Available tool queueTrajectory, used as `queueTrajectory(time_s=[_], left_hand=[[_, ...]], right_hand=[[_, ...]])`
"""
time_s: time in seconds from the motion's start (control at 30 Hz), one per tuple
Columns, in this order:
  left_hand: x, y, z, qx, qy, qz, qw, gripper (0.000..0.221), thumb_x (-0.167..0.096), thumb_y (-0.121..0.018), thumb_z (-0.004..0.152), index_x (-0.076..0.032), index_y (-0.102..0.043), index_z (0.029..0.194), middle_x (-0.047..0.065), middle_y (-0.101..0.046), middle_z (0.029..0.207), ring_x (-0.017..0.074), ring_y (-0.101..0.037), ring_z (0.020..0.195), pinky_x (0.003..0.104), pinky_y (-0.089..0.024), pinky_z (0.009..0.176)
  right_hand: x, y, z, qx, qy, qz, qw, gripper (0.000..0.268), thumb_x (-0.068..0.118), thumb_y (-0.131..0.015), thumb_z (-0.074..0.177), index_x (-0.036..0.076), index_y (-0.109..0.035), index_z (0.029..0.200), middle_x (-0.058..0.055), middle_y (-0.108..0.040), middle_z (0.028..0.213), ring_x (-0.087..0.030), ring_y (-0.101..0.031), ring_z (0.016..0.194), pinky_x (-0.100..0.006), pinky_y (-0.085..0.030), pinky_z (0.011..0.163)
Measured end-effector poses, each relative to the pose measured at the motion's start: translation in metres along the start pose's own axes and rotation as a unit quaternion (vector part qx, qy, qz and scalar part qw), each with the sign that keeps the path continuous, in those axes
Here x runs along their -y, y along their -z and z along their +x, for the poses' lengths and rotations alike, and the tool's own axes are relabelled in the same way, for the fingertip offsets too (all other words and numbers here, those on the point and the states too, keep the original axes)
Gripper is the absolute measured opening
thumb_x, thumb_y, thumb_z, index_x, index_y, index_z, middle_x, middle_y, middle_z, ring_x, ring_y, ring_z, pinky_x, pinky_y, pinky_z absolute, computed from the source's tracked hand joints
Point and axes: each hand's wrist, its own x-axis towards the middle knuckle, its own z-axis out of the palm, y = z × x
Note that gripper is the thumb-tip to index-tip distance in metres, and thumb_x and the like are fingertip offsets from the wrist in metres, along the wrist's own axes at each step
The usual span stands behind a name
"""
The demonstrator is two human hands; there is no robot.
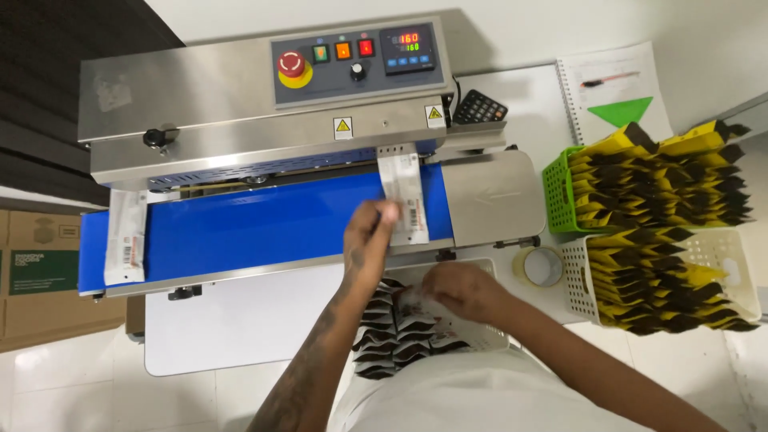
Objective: The person places white packets into a heat-sealing machine, seals them, and moves them along a conveyor belt. They then use a calculator and write on a notebook, likely recording counts or batch information.
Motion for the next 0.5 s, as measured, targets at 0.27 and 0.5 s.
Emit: queueTrajectory(time_s=[0.27,0.5], left_hand=[[0.014,-0.051,0.000,0.086,-0.082,0.027,0.993,0.024,-0.028,-0.085,0.083,-0.010,-0.079,0.098,0.013,-0.075,0.094,0.0320,-0.073,0.094,0.042,-0.054,0.088],[0.041,-0.115,0.080,-0.031,0.167,-0.075,0.983,0.038,-0.048,-0.077,0.087,-0.016,-0.078,0.106,0.015,-0.075,0.100,0.0317,-0.070,0.102,0.044,-0.054,0.086]], right_hand=[[-0.004,0.077,0.028,-0.224,-0.206,0.145,0.941,0.013,0.016,-0.074,0.094,0.005,-0.073,0.102,-0.009,-0.068,0.087,-0.020,-0.066,0.081,-0.041,-0.057,0.079],[-0.053,0.099,0.066,-0.397,-0.343,0.176,0.833,0.025,0.034,-0.083,0.093,0.011,-0.078,0.101,-0.007,-0.070,0.082,-0.013,-0.064,0.079,-0.030,-0.056,0.071]])
